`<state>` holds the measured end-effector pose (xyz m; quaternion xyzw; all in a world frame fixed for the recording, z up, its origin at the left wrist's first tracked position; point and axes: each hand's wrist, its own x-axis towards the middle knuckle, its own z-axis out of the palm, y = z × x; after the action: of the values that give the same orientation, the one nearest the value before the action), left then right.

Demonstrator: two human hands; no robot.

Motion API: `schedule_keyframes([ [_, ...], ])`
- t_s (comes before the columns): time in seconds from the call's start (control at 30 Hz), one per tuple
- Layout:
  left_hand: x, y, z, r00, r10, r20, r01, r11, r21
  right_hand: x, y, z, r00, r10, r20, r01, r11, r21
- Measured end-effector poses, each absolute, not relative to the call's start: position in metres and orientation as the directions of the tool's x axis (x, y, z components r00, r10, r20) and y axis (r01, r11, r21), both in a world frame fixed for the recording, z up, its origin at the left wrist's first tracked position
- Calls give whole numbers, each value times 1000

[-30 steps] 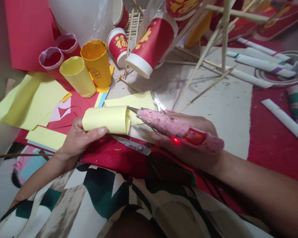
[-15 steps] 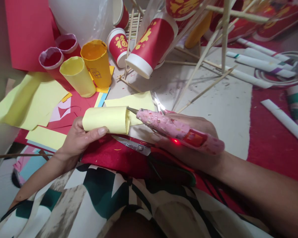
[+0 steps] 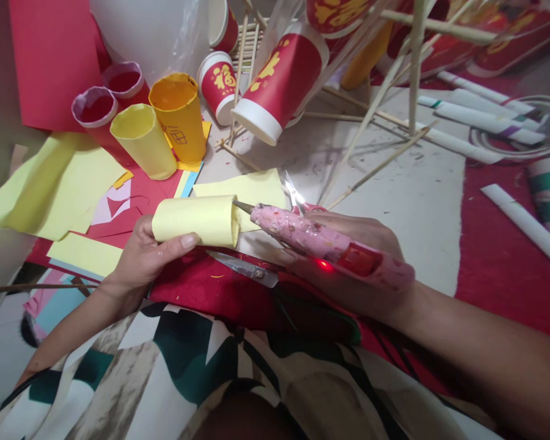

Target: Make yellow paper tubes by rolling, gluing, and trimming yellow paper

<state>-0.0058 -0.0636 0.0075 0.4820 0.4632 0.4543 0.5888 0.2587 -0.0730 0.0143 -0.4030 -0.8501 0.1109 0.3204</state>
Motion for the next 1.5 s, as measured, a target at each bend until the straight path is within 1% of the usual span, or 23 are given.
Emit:
schedule_keyframes([
  [0.1, -6, -63, 7, 160, 982, -103, -96, 119, 988, 258, -74, 15, -464, 757, 459, 613, 649, -451],
  [0.27, -8, -64, 7, 159, 980, -120, -98, 137, 986, 258, -75, 18, -489, 774, 403, 619, 633, -465],
  [0.57, -8, -64, 7, 148, 980, -130, -87, 144, 986, 260, -75, 17, -498, 776, 386, 621, 630, -466],
  [0.77, -8, -63, 6, 152, 979, -135, -104, 151, 983, 260, -77, 12, -462, 797, 390, 615, 604, -506],
  [0.9, -7, -63, 5, 139, 981, -133, -100, 147, 984, 260, -78, 11, -442, 807, 391, 643, 589, -490],
  [1.23, -7, -64, 5, 119, 980, -161, -58, 169, 984, 259, -77, 11, -449, 806, 386, 647, 591, -482],
  [1.5, -5, -65, 6, 115, 981, -156, -75, 165, 983, 258, -77, 16, -470, 790, 393, 632, 612, -475],
])
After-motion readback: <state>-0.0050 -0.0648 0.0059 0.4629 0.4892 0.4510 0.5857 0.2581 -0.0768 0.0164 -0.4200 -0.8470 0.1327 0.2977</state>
